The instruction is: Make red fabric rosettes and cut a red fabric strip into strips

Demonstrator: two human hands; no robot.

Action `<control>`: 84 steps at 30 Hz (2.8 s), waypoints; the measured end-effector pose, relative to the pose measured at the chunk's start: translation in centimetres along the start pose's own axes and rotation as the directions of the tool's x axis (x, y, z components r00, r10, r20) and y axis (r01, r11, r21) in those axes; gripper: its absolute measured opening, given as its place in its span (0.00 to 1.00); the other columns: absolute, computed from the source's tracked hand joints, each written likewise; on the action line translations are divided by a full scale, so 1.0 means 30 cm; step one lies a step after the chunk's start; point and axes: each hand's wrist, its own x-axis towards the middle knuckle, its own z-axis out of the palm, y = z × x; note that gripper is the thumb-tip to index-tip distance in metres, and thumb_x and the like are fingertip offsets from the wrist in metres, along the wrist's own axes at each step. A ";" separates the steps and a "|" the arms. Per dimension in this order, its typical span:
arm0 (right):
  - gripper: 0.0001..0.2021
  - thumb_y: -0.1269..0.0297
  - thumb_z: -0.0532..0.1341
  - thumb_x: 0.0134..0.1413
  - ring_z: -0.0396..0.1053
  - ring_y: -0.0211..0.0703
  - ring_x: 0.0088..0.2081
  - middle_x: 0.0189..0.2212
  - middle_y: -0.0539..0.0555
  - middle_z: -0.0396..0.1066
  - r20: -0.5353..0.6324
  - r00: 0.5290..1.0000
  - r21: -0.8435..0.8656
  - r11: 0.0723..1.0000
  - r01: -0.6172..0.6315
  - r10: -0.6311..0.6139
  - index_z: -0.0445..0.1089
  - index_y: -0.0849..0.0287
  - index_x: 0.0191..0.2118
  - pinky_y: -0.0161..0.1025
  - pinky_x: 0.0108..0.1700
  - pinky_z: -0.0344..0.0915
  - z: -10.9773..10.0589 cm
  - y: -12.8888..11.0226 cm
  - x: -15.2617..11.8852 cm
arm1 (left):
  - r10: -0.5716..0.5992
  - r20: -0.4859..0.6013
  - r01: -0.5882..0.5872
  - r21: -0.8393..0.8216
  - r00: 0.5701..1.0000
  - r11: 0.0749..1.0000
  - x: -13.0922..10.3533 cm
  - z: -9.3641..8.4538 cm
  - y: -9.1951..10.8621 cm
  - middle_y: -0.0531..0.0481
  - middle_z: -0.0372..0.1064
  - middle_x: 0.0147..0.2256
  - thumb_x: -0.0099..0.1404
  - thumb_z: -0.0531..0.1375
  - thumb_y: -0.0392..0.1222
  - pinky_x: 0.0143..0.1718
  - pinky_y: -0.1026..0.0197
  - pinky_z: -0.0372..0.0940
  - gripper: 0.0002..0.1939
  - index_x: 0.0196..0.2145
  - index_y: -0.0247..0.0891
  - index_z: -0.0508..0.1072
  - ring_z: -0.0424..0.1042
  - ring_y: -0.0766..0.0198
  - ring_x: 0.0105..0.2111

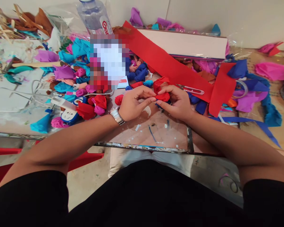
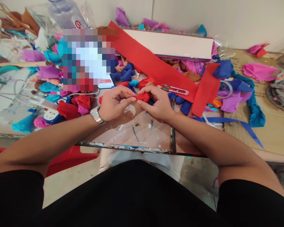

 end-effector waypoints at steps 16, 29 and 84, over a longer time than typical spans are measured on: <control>0.19 0.45 0.75 0.59 0.78 0.50 0.44 0.42 0.55 0.80 -0.025 0.999 -0.029 0.999 -0.024 0.023 0.77 0.52 0.46 0.48 0.49 0.77 0.004 -0.013 0.003 | -0.061 0.024 0.059 0.090 0.998 0.994 -0.001 -0.006 -0.003 0.45 0.85 0.39 0.72 0.68 0.61 0.39 0.60 0.75 0.21 0.41 0.39 0.86 0.83 0.60 0.36; 0.17 0.46 0.75 0.59 0.78 0.49 0.41 0.40 0.54 0.79 -0.037 0.999 -0.030 0.999 -0.029 0.028 0.78 0.51 0.45 0.47 0.45 0.77 0.006 -0.018 0.003 | -0.054 0.020 0.053 0.070 0.998 0.996 0.004 -0.003 0.002 0.45 0.85 0.36 0.71 0.69 0.61 0.37 0.61 0.74 0.21 0.40 0.38 0.86 0.81 0.61 0.34; 0.23 0.44 0.74 0.60 0.79 0.50 0.48 0.46 0.56 0.80 -0.016 0.999 0.017 0.999 -0.034 0.034 0.77 0.53 0.52 0.46 0.52 0.77 0.001 -0.012 0.005 | -0.149 0.019 0.149 0.038 0.989 0.988 -0.003 0.001 0.003 0.45 0.84 0.37 0.71 0.69 0.59 0.37 0.61 0.72 0.20 0.39 0.36 0.85 0.80 0.61 0.35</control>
